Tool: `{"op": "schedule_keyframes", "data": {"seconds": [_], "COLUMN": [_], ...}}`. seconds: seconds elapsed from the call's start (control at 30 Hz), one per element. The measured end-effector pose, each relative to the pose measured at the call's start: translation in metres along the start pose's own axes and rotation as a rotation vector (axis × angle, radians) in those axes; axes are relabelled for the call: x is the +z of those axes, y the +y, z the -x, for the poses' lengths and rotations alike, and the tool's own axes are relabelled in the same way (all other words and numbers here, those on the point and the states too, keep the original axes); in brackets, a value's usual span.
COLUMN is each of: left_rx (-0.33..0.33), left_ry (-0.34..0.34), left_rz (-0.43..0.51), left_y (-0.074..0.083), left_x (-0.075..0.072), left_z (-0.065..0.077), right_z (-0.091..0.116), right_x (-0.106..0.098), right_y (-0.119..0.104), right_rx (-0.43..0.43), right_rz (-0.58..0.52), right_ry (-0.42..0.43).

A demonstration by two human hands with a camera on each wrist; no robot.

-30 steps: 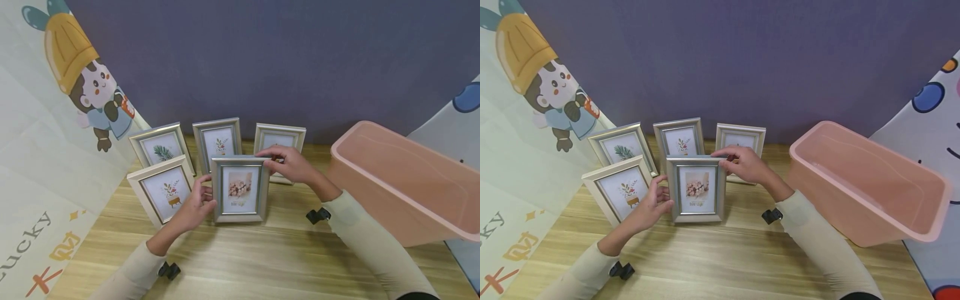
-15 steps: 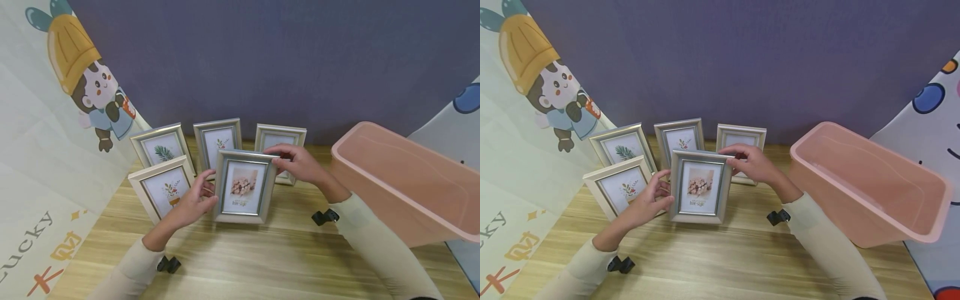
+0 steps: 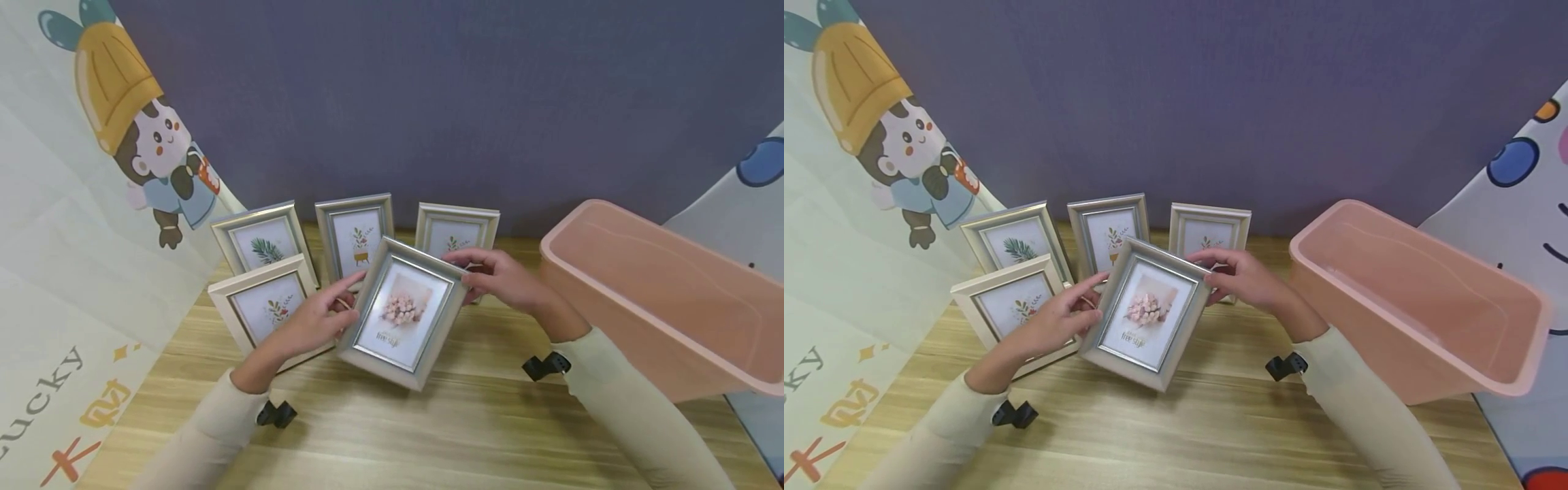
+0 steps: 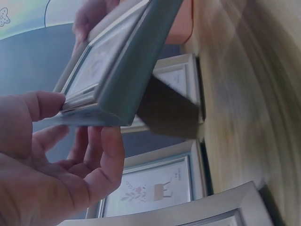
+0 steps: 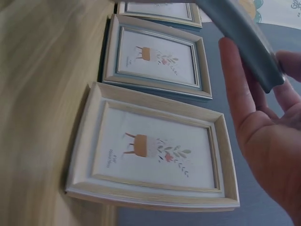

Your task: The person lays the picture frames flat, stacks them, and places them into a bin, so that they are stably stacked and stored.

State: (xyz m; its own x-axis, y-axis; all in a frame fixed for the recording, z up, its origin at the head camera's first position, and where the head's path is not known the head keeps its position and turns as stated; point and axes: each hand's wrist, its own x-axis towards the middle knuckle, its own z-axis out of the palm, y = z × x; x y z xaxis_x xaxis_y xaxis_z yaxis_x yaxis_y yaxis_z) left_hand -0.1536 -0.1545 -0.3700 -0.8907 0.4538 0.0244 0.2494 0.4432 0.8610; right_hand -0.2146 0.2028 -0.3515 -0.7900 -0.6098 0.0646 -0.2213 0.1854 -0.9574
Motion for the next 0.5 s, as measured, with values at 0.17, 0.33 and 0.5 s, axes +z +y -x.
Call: {"op": "schedule_keyframes", "data": {"seconds": [0.17,0.33,0.5], "left_rx": [-0.027,-0.006,-0.008], "left_ry": [-0.034,-0.05,-0.067], "left_rz": [-0.055,-0.056,-0.084], "left_y": [0.003,0.002,0.001], "left_x": [-0.004,-0.007,-0.007], "left_z": [-0.005,-0.01,-0.017], "right_z": [0.011,0.02,0.026], "right_x": [0.006,0.011,0.012], "right_y": [0.004,0.007,0.013], "right_rx": [0.043,0.052,0.056], "right_rz": [-0.097,-0.168,-0.247], "right_ry": [-0.061,-0.124,-0.133]}}
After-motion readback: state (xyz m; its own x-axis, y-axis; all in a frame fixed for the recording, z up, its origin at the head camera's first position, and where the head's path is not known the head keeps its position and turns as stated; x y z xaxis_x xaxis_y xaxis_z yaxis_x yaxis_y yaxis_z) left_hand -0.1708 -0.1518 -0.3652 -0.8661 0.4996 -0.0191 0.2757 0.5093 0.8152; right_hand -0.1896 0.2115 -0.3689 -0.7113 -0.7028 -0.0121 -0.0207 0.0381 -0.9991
